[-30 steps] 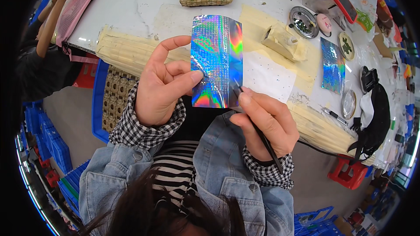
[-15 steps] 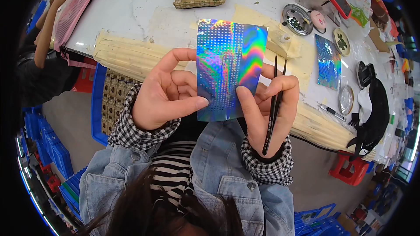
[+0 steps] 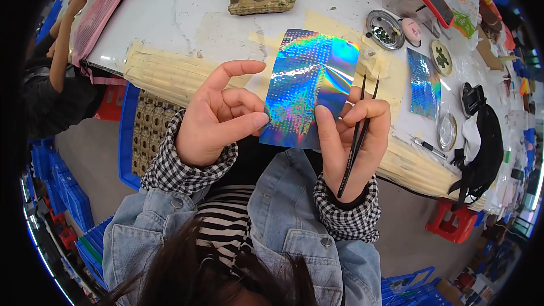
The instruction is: Using tweezers to pick and place small components from a holographic sheet on a workbench.
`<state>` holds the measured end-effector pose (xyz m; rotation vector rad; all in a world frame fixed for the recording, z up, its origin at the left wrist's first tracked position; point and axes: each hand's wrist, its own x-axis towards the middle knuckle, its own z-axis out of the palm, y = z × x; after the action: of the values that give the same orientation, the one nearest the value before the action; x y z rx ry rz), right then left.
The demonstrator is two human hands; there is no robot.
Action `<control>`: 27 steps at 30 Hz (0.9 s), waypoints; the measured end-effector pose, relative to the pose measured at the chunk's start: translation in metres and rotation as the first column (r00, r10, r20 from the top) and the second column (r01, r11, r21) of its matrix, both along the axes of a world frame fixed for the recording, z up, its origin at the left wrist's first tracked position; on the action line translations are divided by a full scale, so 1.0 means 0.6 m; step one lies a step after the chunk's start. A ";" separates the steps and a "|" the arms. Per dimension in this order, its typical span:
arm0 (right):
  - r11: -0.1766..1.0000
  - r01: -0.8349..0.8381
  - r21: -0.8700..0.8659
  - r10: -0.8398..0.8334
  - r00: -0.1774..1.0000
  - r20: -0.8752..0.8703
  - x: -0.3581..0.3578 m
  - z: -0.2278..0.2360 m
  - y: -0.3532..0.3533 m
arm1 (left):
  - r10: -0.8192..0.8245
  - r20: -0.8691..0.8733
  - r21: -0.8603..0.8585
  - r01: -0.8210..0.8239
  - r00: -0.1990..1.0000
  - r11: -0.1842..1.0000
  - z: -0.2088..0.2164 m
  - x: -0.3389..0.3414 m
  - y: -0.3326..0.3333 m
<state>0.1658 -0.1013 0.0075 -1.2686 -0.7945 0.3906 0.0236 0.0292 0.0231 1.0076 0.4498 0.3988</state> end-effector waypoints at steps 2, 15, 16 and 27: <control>0.999 -0.011 0.053 0.008 0.998 0.063 0.001 0.002 0.007 | 0.010 0.001 0.008 -0.010 1.000 1.000 -0.003 -0.001 0.000; 0.996 0.005 -0.089 0.063 0.676 0.734 -0.012 0.039 -0.022 | 0.065 0.048 0.046 -0.067 0.997 0.997 -0.001 0.001 -0.002; 0.995 -0.017 -0.101 0.087 0.674 0.733 -0.014 0.041 -0.021 | 0.060 0.050 0.050 -0.063 0.997 0.997 0.001 0.001 -0.002; 0.983 -0.123 -0.137 0.183 0.562 0.807 -0.013 0.038 -0.002 | 0.088 0.040 0.083 -0.091 0.995 0.992 0.005 0.002 -0.009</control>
<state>0.1578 -0.1023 0.0301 -1.4435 -1.7185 -0.0847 0.0246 0.0238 0.0260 1.0627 0.4496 0.5198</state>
